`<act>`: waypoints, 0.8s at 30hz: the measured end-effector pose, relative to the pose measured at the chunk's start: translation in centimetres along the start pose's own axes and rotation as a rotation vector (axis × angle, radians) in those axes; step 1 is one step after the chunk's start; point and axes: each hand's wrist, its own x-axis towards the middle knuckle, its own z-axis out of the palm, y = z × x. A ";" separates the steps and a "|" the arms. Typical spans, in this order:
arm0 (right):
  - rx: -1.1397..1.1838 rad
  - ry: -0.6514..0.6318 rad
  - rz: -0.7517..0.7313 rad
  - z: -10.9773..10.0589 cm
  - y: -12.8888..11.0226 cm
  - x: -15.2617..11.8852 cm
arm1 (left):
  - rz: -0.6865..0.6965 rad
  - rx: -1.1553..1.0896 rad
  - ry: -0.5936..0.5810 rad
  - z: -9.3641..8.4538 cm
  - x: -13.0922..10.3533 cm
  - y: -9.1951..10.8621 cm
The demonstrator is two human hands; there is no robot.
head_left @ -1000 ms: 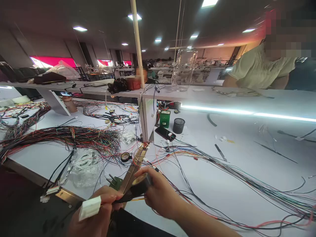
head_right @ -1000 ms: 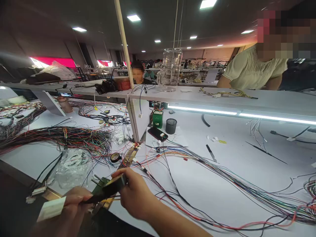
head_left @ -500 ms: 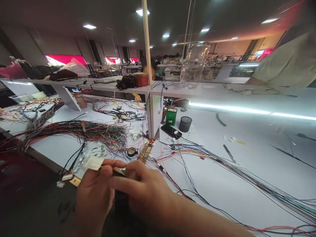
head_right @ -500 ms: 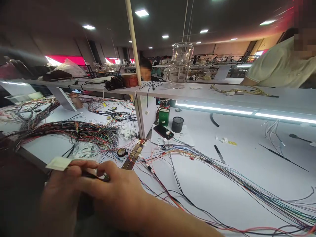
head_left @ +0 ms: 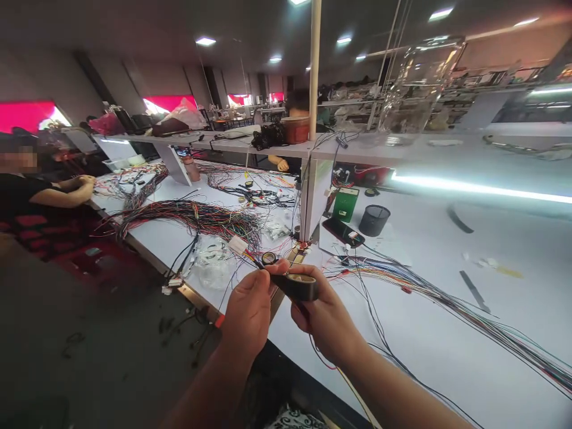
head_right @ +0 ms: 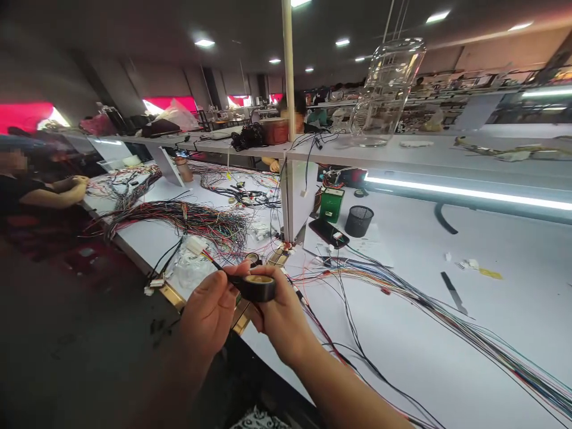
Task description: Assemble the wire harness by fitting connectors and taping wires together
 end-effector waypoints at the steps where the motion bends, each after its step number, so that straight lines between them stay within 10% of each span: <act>1: 0.045 -0.034 0.090 -0.4 0.2 0.2 | 0.017 0.007 -0.034 -0.2 0.0 0.3; 7: 0.097 -0.507 0.575 -3.1 1.0 0.3 | 0.004 0.182 -0.223 -1.3 0.7 2.7; 18: -0.809 -0.153 -0.823 -1.8 0.5 -1.4 | 0.122 0.301 -0.073 0.1 0.6 2.5; 24: -0.055 0.046 -0.039 -2.1 1.1 -0.8 | 0.104 -0.042 0.022 -0.1 0.4 -0.1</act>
